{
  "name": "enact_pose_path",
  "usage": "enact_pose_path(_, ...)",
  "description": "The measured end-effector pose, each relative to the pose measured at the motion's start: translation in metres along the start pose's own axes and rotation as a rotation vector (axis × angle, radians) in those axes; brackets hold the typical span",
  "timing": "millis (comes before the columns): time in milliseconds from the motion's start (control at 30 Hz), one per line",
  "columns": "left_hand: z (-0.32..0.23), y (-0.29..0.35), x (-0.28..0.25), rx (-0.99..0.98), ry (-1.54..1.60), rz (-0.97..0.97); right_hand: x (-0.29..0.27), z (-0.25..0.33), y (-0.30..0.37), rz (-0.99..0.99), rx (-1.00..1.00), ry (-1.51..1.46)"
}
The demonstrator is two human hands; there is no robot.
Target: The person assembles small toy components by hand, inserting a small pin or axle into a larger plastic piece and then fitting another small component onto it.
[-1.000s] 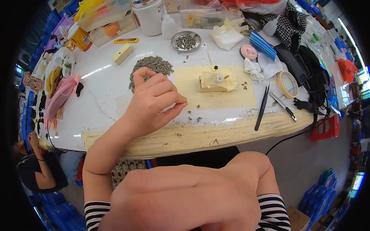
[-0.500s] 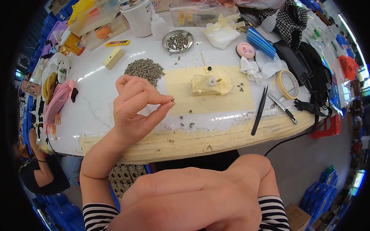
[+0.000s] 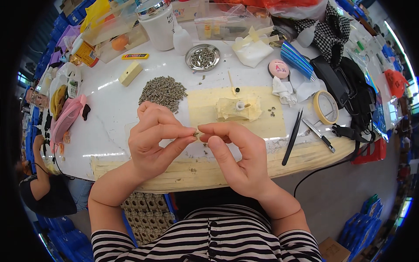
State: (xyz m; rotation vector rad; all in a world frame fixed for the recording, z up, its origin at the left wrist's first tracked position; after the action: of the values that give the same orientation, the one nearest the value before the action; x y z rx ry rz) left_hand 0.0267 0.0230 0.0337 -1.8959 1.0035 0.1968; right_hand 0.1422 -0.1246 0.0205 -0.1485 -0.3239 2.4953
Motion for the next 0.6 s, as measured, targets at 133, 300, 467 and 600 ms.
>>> enact_pose_path(133,-0.004,-0.001,0.002,0.08,-0.087,0.014,-0.002,-0.014,-0.002,0.059,0.08,-0.063)
enact_pose_path(300,-0.01,0.002,0.005,0.111,-0.194,-0.005,-0.006,-0.011,-0.002,0.006,-0.103,0.173)
enact_pose_path(467,-0.008,0.005,0.009,0.097,-0.2,-0.013,-0.002,0.001,0.006,-0.082,-0.43,0.474)
enact_pose_path(600,-0.008,0.004,0.008,0.082,-0.179,-0.019,-0.003,0.0,0.008,-0.065,-0.457,0.505)
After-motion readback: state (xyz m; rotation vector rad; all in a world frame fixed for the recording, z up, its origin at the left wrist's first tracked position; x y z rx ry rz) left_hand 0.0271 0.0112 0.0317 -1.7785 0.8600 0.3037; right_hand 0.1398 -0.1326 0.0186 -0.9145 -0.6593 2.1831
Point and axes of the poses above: each hand's wrist, its own y-axis away from the middle knuckle, its own x-axis out of the palm, z = x × y, the point moved 4 cm from there along -y, towards the middle knuckle
